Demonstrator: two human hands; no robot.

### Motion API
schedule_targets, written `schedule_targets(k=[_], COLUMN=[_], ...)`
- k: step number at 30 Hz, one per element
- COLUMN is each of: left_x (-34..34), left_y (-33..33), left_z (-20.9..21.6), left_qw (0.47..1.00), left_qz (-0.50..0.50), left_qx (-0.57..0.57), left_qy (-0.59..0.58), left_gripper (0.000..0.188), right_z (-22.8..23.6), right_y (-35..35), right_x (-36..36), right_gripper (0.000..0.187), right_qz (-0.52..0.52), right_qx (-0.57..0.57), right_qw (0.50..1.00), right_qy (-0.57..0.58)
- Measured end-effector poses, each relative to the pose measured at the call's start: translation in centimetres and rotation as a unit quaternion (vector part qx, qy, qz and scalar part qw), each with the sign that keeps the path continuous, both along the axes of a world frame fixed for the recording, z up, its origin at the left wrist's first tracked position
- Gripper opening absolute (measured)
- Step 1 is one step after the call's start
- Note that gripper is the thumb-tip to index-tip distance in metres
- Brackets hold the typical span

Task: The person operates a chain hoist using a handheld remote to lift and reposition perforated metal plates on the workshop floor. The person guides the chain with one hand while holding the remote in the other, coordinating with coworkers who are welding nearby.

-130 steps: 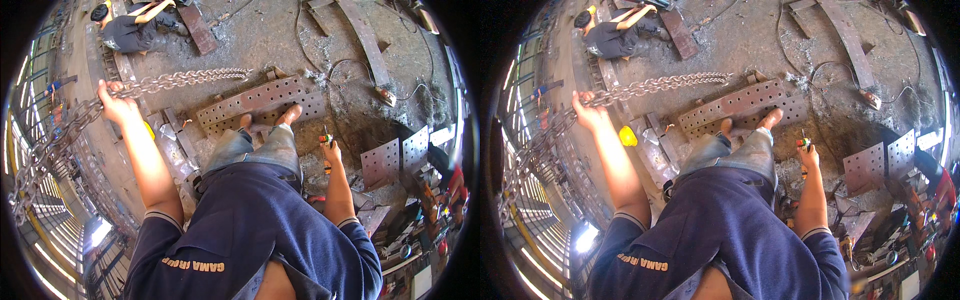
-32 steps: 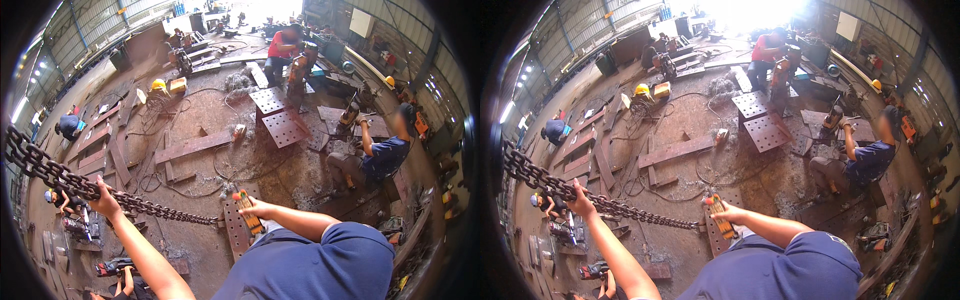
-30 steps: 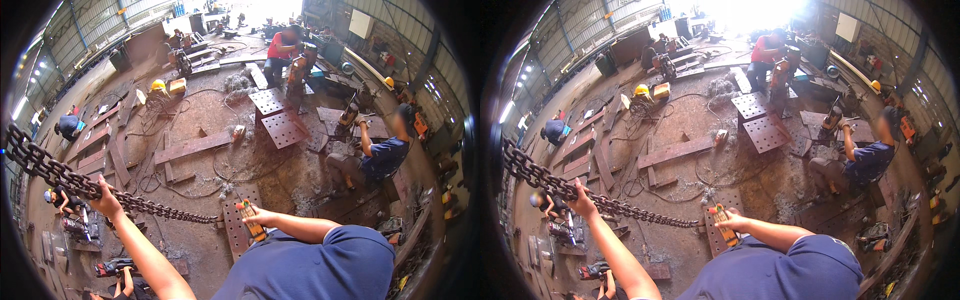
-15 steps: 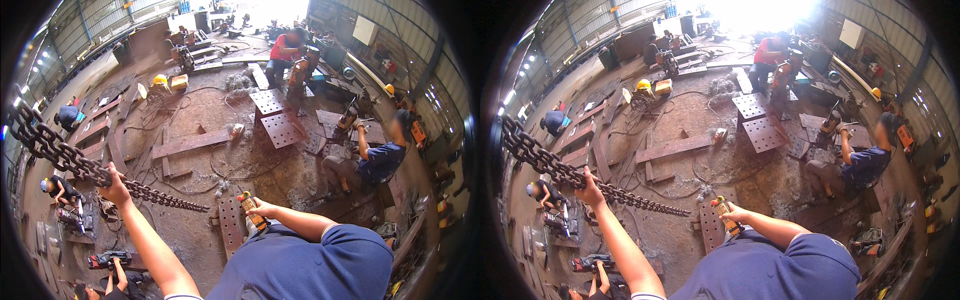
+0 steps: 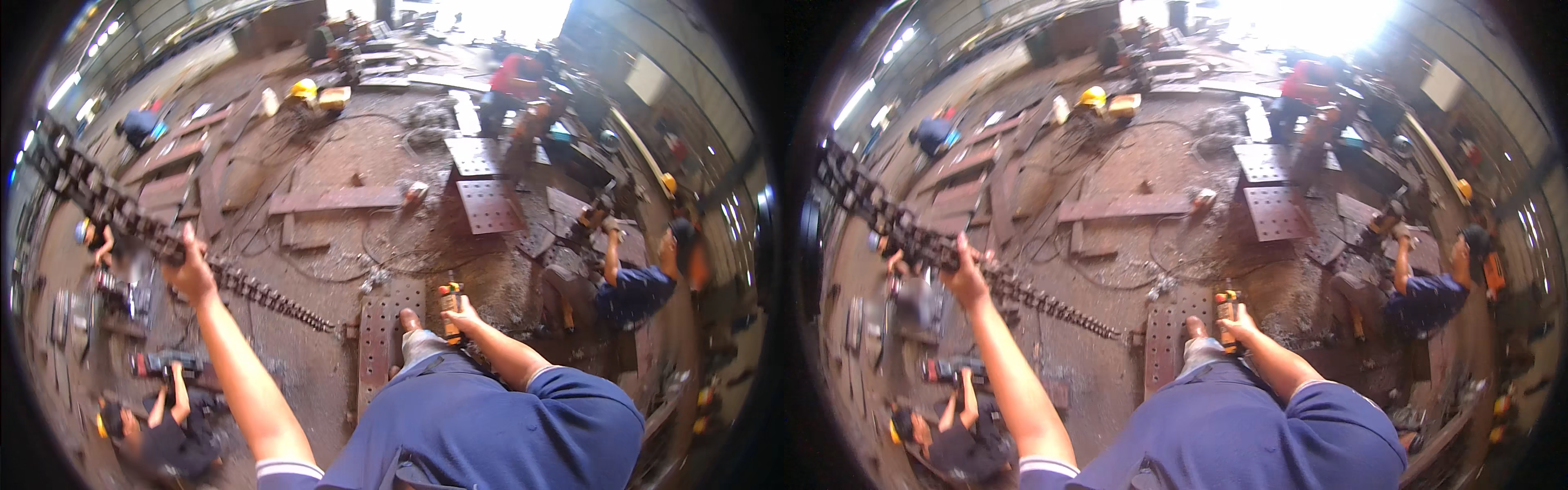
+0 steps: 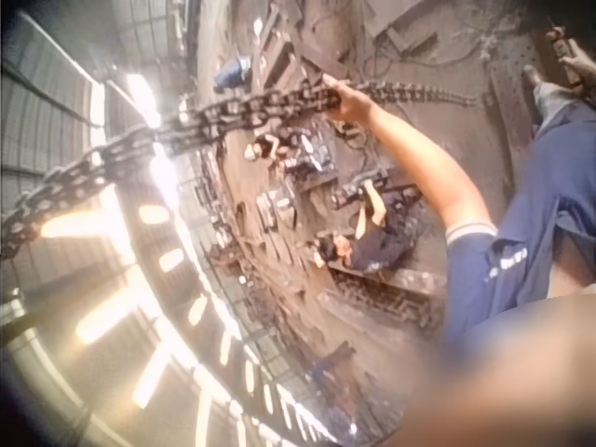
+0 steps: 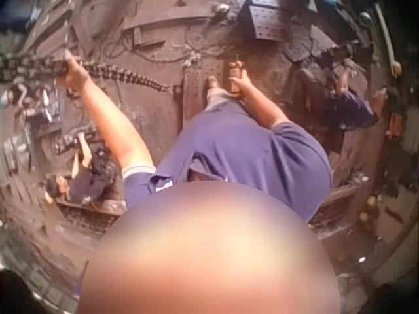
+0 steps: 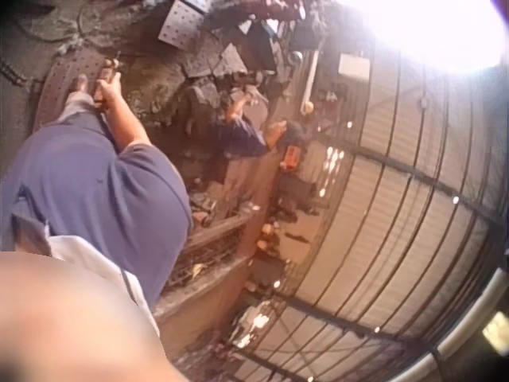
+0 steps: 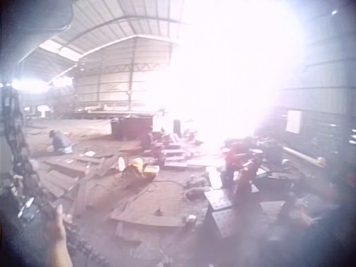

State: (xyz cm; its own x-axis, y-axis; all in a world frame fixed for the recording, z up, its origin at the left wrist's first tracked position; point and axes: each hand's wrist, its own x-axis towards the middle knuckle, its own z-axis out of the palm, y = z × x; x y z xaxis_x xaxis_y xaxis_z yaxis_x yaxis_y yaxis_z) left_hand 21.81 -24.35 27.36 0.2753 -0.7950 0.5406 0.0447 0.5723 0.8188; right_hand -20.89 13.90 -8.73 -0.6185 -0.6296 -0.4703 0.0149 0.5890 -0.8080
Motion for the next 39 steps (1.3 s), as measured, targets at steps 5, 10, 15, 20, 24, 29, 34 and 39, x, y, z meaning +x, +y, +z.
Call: schedule_targets(k=[5, 10, 15, 20, 24, 29, 34, 39], left_x=[2.6, 5.4, 7.1, 8.0, 8.9, 9.8, 10.0, 9.7], left_y=[-0.1, 3.1, 5.8, 7.7, 9.6, 11.5, 12.6, 12.5], left_z=[0.1, 0.8, 1.8, 2.2, 2.4, 2.9, 3.6, 4.0], left_qw=[0.999, 0.998, 0.997, 0.995, 0.994, 0.992, 0.992, 0.989], left_qz=[0.020, 0.054, 0.067, 0.084, 0.108, 0.105, 0.113, 0.128], left_qx=[-0.012, -0.007, -0.029, -0.053, -0.027, -0.064, -0.044, -0.070], left_qy=[0.029, -0.009, 0.009, -0.002, -0.006, 0.001, 0.019, 0.009], left_gripper=[0.020, 0.018, 0.019, 0.010, 0.015, 0.019, 0.021, 0.025], right_z=[0.2, 0.4, -0.7, -1.5, -2.2, -3.7, -5.2, -6.3], right_y=[2.5, 5.9, 6.7, 2.7, -1.0, -3.7, -4.1, -2.4], right_x=[-2.9, -3.8, -3.9, -3.7, -3.1, -1.8, -2.0, -3.9], right_gripper=[0.069, 0.067, 0.069, 0.071, 0.082, 0.084, 0.098, 0.100], right_qz=[0.153, 0.341, 0.384, 0.404, 0.441, 0.428, 0.494, 0.517], right_qx=[0.165, 0.274, 0.282, 0.240, 0.174, 0.054, 0.087, 0.080], right_qw=[0.957, 0.856, 0.834, 0.838, 0.849, 0.902, 0.850, 0.845], right_qy=[0.185, 0.274, 0.279, 0.276, 0.233, 0.018, 0.164, 0.112])
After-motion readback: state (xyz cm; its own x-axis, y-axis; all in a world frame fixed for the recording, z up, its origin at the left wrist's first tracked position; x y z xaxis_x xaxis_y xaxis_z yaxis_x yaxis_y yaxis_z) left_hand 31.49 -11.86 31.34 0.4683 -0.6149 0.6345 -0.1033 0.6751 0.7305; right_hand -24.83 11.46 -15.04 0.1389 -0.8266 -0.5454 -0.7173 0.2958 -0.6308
